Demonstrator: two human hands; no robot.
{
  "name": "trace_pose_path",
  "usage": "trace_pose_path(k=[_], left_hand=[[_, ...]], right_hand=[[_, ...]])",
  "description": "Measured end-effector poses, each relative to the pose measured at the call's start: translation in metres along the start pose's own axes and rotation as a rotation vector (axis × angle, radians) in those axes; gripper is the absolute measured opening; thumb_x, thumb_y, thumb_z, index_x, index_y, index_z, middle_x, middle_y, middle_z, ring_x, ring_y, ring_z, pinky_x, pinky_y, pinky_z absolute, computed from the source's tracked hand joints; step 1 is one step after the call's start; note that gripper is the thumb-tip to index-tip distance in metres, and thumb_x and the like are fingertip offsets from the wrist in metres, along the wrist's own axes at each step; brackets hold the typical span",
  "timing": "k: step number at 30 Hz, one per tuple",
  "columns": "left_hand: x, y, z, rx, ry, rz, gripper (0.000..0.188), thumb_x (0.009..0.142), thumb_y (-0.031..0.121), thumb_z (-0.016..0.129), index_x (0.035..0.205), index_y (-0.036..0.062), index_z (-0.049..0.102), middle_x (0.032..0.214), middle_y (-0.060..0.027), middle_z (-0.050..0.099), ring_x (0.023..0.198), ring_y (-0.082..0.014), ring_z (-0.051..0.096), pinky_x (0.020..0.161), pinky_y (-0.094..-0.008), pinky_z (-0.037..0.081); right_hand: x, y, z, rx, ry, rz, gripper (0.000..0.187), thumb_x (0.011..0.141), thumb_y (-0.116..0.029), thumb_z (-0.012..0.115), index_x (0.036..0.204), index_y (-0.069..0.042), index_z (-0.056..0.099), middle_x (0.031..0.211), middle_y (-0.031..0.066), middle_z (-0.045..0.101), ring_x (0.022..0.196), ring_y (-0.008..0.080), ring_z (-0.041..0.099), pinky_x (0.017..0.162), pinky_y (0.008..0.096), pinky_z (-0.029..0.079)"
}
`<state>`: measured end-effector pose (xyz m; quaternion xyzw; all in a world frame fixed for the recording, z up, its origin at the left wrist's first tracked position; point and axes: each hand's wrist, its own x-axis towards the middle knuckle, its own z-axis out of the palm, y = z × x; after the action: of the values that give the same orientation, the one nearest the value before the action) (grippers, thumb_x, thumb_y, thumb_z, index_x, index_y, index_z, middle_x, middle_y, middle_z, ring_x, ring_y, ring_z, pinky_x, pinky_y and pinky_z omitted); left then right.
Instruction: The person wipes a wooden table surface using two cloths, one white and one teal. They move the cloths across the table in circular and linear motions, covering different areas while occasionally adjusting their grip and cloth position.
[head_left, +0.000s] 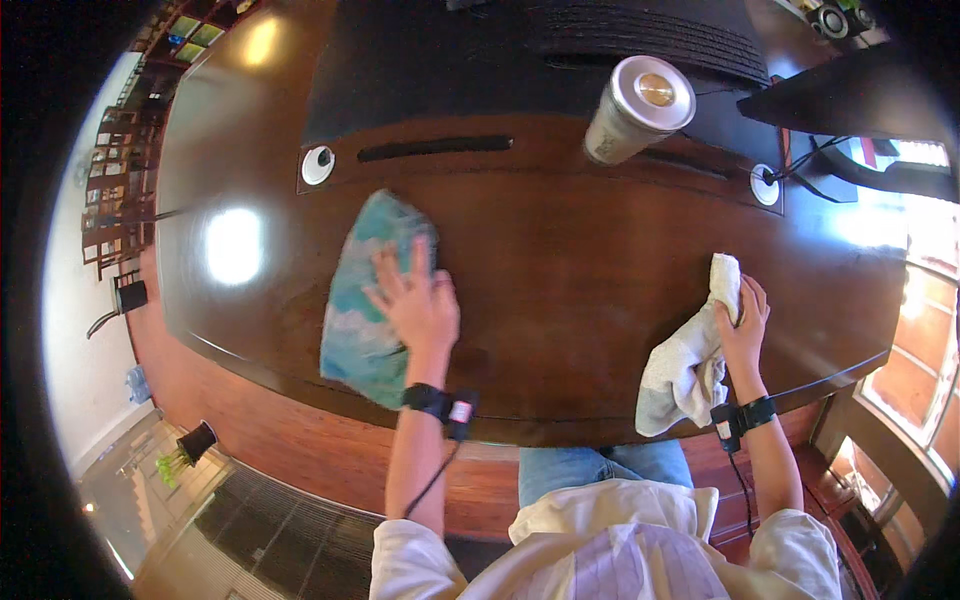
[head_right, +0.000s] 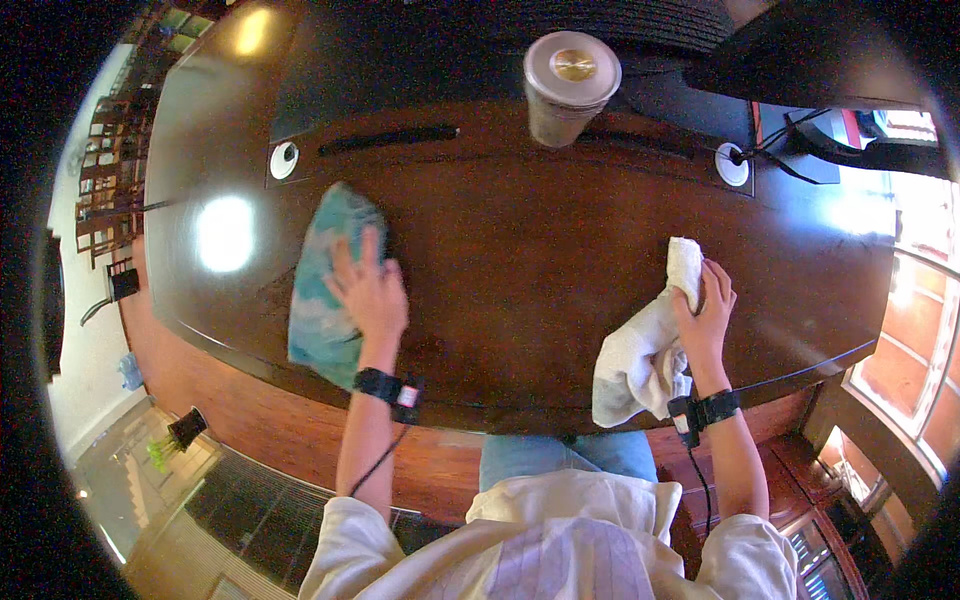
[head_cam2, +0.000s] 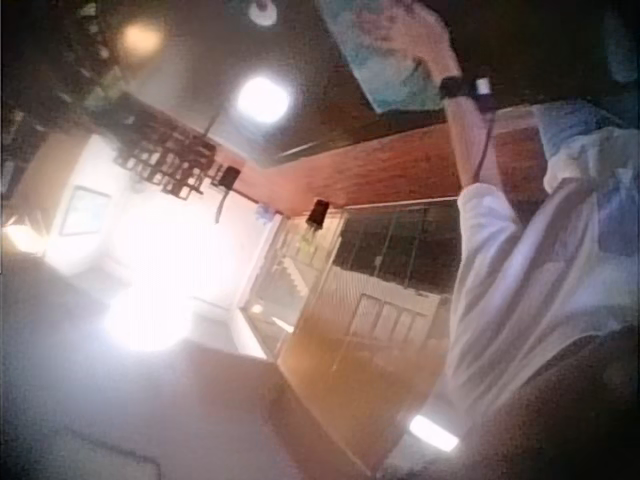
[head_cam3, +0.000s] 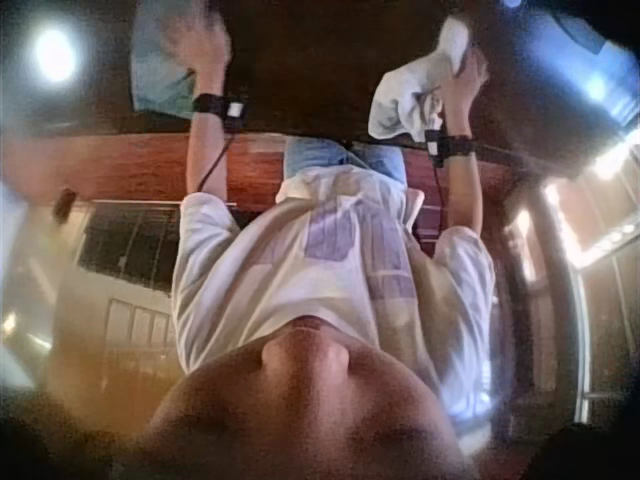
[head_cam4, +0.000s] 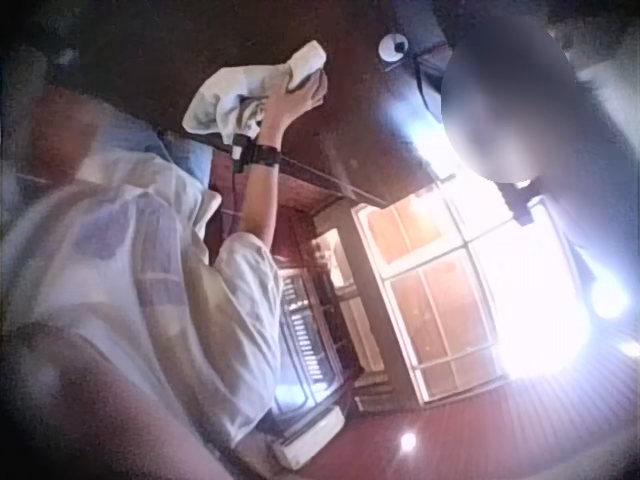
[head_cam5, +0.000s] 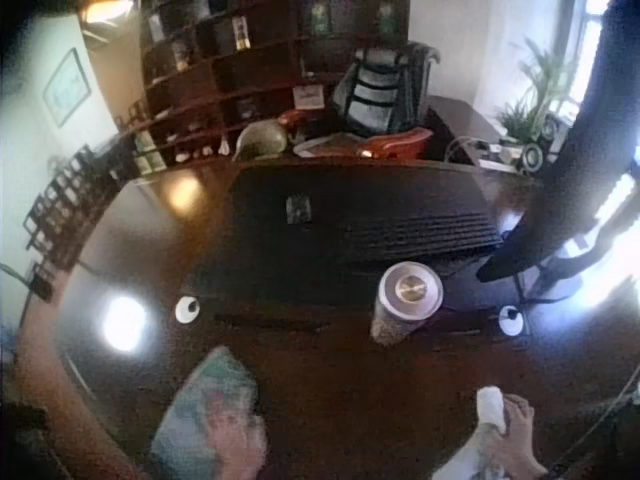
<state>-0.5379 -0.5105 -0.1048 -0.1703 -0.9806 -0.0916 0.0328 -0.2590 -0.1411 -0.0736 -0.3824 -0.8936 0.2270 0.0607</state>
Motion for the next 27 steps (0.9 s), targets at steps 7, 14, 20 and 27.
trace_pose_path(k=[7,14,20,27], left_hand=[[-0.055,0.247,0.013,-0.346,-0.319,0.477,0.058,0.09,0.028,0.059,0.147,0.033,0.046,0.157,-0.0162,0.033,0.149,-0.0406,0.02,0.112,-0.0739,0.011],[-0.072,0.278,0.014,-0.358,-0.37,0.547,0.055,0.088,0.02,0.059,0.141,0.031,0.051,0.152,-0.0153,0.041,0.143,-0.0377,0.033,0.111,-0.0706,0.023],[-0.04,0.11,-0.003,0.038,-0.098,0.055,0.05,0.092,0.018,0.055,0.142,0.0166,0.051,0.154,-0.0177,0.039,0.144,-0.0369,0.033,0.112,-0.0658,0.025],[-0.066,-0.085,-0.029,0.14,-0.03,-0.216,0.058,0.101,0.025,0.044,0.157,0.0167,0.03,0.155,-0.0169,0.038,0.143,-0.0365,0.034,0.116,-0.0521,0.023]], right_hand=[[0.011,0.033,-0.024,0.028,-0.053,-0.013,0.05,0.078,-0.012,0.067,0.125,0.001,0.059,0.131,0.0165,0.056,0.12,0.0378,0.051,0.106,0.0451,0.039],[0.028,0.133,-0.069,-0.084,0.078,0.149,0.042,0.082,-0.01,0.062,0.122,0.002,0.058,0.129,0.0185,0.057,0.12,0.0384,0.051,0.105,0.0448,0.04],[0.029,0.16,-0.072,-0.117,0.176,0.196,0.041,0.086,-0.012,0.059,0.125,0.0,0.058,0.13,0.0171,0.058,0.123,0.0363,0.05,0.107,0.0449,0.038],[0.043,0.125,-0.035,0.023,0.38,0.171,0.046,0.091,-0.013,0.06,0.136,-0.005,0.056,0.137,0.0136,0.057,0.131,0.0314,0.048,0.114,0.042,0.034]])
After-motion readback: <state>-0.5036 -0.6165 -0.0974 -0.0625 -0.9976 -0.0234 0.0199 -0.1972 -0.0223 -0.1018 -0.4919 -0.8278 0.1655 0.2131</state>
